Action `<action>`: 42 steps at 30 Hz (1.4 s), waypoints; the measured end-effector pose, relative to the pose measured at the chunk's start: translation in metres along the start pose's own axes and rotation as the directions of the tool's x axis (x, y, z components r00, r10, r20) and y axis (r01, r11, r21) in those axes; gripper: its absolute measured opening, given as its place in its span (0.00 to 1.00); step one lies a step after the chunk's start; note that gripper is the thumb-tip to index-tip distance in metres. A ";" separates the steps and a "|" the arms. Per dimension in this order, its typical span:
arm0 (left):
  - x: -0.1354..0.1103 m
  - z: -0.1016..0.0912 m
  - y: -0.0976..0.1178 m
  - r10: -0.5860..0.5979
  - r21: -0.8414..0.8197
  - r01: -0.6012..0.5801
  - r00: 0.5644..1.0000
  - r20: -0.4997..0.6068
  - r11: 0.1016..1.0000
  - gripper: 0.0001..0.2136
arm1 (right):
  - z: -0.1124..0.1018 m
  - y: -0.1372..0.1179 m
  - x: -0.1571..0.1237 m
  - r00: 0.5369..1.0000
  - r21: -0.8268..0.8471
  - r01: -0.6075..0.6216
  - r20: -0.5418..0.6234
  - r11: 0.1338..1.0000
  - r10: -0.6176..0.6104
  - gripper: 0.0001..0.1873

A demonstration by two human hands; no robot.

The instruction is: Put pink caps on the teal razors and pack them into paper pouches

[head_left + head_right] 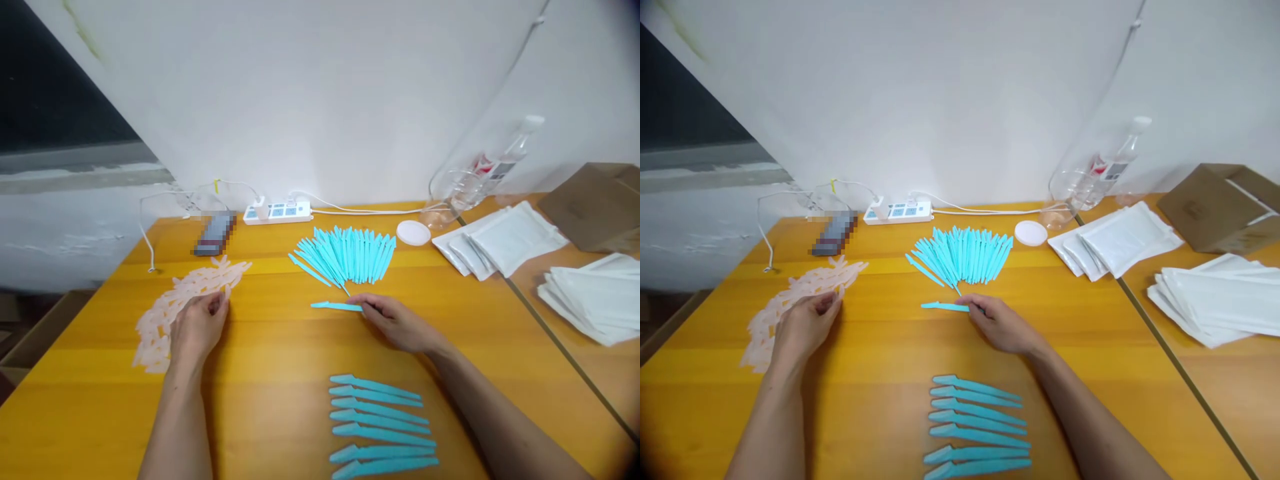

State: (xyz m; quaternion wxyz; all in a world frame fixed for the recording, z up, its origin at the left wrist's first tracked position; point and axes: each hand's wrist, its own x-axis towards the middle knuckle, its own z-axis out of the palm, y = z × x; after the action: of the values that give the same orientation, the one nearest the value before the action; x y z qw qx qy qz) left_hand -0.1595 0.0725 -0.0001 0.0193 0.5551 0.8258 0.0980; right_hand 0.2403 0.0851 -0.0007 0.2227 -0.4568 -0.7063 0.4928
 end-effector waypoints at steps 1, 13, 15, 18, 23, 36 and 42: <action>0.000 0.000 -0.001 -0.005 -0.008 0.005 1.000 0.013 1.000 0.16 | 0.001 -0.002 0.001 1.000 -0.011 0.005 -0.012 1.000 -0.005 0.22; -0.009 -0.007 0.013 -0.009 -0.413 -0.021 0.997 -0.071 0.911 0.20 | 0.003 -0.003 0.003 0.999 0.040 -0.040 -0.022 0.998 0.041 0.26; -0.016 -0.003 0.030 0.006 -0.677 0.023 0.999 0.041 0.736 0.24 | 0.004 -0.003 0.003 0.999 0.047 -0.035 -0.027 0.998 0.036 0.26; -0.032 0.005 0.064 0.130 -0.884 0.221 0.946 0.297 0.411 0.24 | 0.006 -0.004 0.003 0.998 0.041 -0.015 -0.052 0.999 0.017 0.26; -0.051 0.014 0.101 0.194 -0.875 0.466 0.853 0.484 0.131 0.21 | 0.011 -0.001 0.001 0.997 -0.008 0.057 -0.053 0.998 -0.057 0.23; -0.059 0.014 0.110 0.225 -0.843 0.526 0.812 0.538 0.116 0.20 | 0.006 -0.004 -0.001 0.988 0.007 0.154 0.002 0.988 -0.154 0.21; -0.055 0.012 0.108 0.185 -0.863 0.495 0.843 0.506 0.104 0.20 | 0.002 -0.005 -0.002 0.989 0.006 0.141 -0.035 0.990 -0.141 0.21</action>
State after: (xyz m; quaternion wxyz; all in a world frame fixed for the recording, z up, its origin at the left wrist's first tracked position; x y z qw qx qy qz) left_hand -0.0379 0.0625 0.0041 0.6033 0.3074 0.5676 0.4683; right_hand 0.2375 0.0823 0.0033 0.2710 -0.4132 -0.7309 0.4708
